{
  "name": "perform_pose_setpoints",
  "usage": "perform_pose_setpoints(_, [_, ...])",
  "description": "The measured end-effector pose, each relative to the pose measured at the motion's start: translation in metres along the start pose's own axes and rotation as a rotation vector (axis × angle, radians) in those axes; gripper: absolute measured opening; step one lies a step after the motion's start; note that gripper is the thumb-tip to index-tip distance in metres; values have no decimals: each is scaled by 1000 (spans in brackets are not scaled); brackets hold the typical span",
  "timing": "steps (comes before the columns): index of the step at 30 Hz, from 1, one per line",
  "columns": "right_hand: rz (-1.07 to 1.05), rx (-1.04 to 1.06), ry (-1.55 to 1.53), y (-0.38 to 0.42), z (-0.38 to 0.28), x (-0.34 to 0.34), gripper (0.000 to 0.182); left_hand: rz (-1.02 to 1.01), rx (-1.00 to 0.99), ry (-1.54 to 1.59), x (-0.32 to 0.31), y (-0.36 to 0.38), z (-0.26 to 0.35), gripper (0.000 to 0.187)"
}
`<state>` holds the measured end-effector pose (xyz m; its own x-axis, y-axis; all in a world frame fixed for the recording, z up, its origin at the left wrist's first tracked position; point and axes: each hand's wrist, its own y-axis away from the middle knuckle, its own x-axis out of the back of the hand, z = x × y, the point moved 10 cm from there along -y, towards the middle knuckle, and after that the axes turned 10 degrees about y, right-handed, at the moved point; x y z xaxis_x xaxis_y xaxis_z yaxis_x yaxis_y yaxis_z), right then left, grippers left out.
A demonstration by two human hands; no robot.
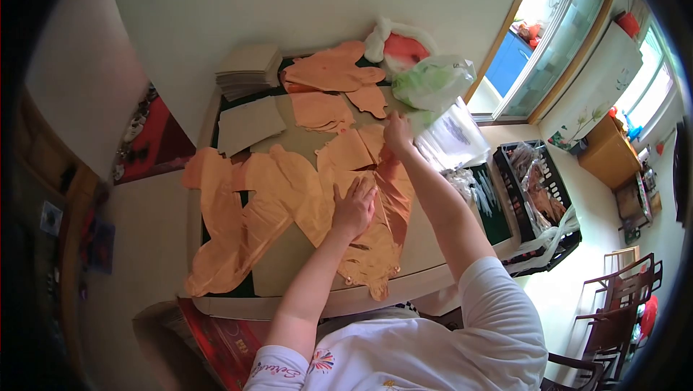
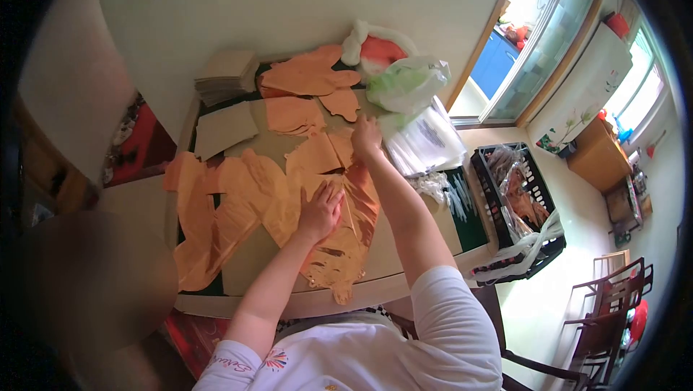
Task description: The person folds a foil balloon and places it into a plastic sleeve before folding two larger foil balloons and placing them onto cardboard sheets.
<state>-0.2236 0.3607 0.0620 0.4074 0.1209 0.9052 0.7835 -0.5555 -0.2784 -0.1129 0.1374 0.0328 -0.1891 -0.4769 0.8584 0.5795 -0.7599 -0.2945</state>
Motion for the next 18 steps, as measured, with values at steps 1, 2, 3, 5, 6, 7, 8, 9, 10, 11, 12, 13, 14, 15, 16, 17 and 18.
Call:
perform_pose_setpoints(1, [33, 26, 0, 6, -5, 2, 26, -1, -4, -2, 0, 1, 1, 43])
perform_pose_setpoints(2, [66, 53, 2, 15, -9, 4, 27, -18, -3, -12, -1, 2, 1, 43])
perform_pose_setpoints(3, [-138, 58, 7, 38, -23, 9, 24, -28, 0, -20, -1, 1, 1, 43])
perform_pose_setpoints(5, [-300, 20, -162, 52, -12, -19, 20, -30, 3, -18, -1, 0, 1, 42])
perform_pose_setpoints(6, [-382, -6, -250, 62, -12, -26, 18, -23, 1, -10, -1, 0, 1, 42])
perform_pose_setpoints(7, [-412, -25, -370, 69, -12, -27, 17, -17, -1, -2, 0, 1, 1, 42])
perform_pose_setpoints(8, [-439, -45, -492, 75, -13, -28, 16, -25, -3, -9, -1, 2, 1, 42])
perform_pose_setpoints(9, [-463, -63, -613, 80, -17, -26, 16, -30, -5, -16, 0, 1, 2, 43])
perform_pose_setpoints(10, [-463, 49, -566, 83, -26, -26, 16, -35, -8, -23, 0, 1, 2, 43])
perform_pose_setpoints(11, [-461, 161, -520, 86, -35, -26, 17, -33, -10, -25, 0, 1, 2, 44])
perform_pose_setpoints(12, [-458, 273, -472, 90, -45, -23, 17, -30, -13, -27, -1, 1, 2, 44])
perform_pose_setpoints(13, [-508, 410, -421, 95, -57, -24, 17, -27, -14, -30, -1, 0, 2, 44])
perform_pose_setpoints(14, [-427, 343, -374, 87, -50, -18, 18, -32, -16, -30, -2, 0, 2, 44])
perform_pose_setpoints(15, [-348, 278, -326, 77, -44, -12, 18, -37, -16, -30, -2, 0, 2, 44])
perform_pose_setpoints(16, [-269, 214, -278, 65, -37, -6, 19, -40, -15, -30, -2, 0, 1, 44])
perform_pose_setpoints(17, [-59, 56, -216, 40, -4, -14, 25, -41, -8, -20, -2, 1, 1, 44])
perform_pose_setpoints(18, [10, 1, -96, 33, 10, -17, 26, -41, -2, -11, -4, 1, -1, 44])
